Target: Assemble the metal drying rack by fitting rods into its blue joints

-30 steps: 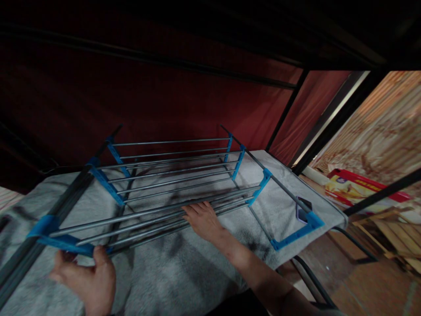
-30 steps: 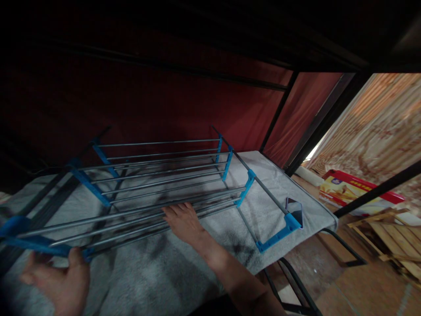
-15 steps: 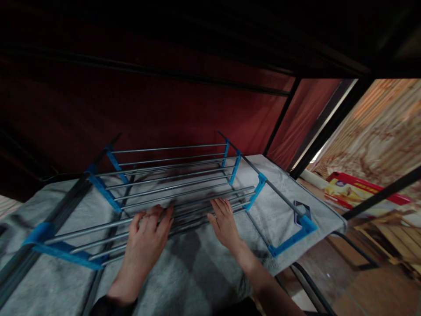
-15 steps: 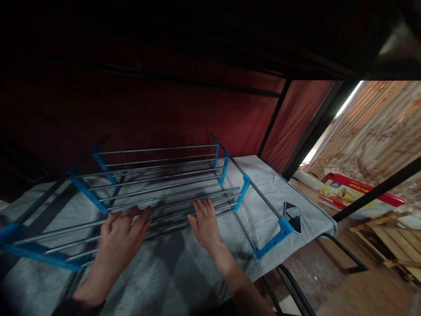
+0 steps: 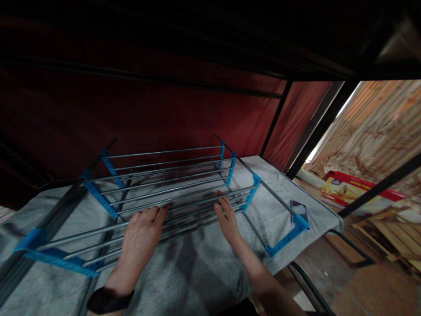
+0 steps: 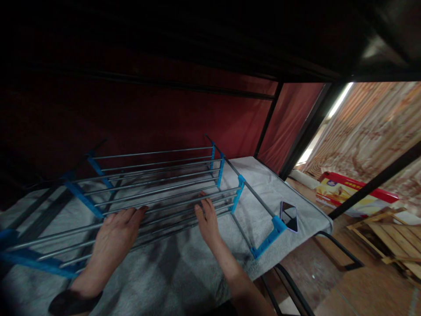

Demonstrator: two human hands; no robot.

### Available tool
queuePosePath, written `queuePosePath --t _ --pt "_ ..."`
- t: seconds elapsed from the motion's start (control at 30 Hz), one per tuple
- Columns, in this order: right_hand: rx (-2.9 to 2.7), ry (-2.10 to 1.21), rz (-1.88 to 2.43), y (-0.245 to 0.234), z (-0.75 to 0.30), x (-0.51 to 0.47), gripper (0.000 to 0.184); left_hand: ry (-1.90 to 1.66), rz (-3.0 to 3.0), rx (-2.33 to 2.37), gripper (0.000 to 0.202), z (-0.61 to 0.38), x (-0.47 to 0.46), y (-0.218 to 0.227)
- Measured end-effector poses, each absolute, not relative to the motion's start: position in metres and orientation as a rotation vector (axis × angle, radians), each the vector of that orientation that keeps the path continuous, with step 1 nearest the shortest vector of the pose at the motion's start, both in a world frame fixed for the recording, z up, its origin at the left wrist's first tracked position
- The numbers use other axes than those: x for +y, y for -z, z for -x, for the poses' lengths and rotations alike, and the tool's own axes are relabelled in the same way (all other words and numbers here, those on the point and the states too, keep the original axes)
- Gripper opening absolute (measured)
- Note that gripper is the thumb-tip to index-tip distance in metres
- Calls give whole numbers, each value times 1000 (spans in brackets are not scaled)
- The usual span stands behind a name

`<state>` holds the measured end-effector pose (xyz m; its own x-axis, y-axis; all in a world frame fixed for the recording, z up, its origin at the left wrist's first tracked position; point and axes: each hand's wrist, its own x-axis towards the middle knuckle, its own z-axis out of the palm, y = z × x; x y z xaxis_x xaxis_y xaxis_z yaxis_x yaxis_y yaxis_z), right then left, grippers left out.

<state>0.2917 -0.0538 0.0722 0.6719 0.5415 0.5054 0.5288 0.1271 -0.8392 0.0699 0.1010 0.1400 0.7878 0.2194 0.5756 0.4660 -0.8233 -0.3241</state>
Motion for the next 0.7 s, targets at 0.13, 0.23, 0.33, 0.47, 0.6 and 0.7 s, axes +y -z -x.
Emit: queuePosePath --t 0.13,0.23,0.33,0.47,0.6,0.7 --pt "-607 -221 1234 -90 -303 -49 36 748 2517 -559 38 -72 100 -145" --pt "-423 -403 1044 -102 -309 -49 41 729 2539 -590 39 -73 99 -147" --pt "-339 -522 937 -108 -314 -49 44 711 2553 -613 41 -73 99 -147" --pt "-289 -542 905 -108 -320 -49 45 736 2530 -577 40 -74 101 -145" --pt "-299 -541 908 -105 -324 -47 45 723 2548 -545 40 -73 105 -144" --pt "-297 -538 909 -103 -324 -47 46 705 2561 -557 41 -72 107 -143"
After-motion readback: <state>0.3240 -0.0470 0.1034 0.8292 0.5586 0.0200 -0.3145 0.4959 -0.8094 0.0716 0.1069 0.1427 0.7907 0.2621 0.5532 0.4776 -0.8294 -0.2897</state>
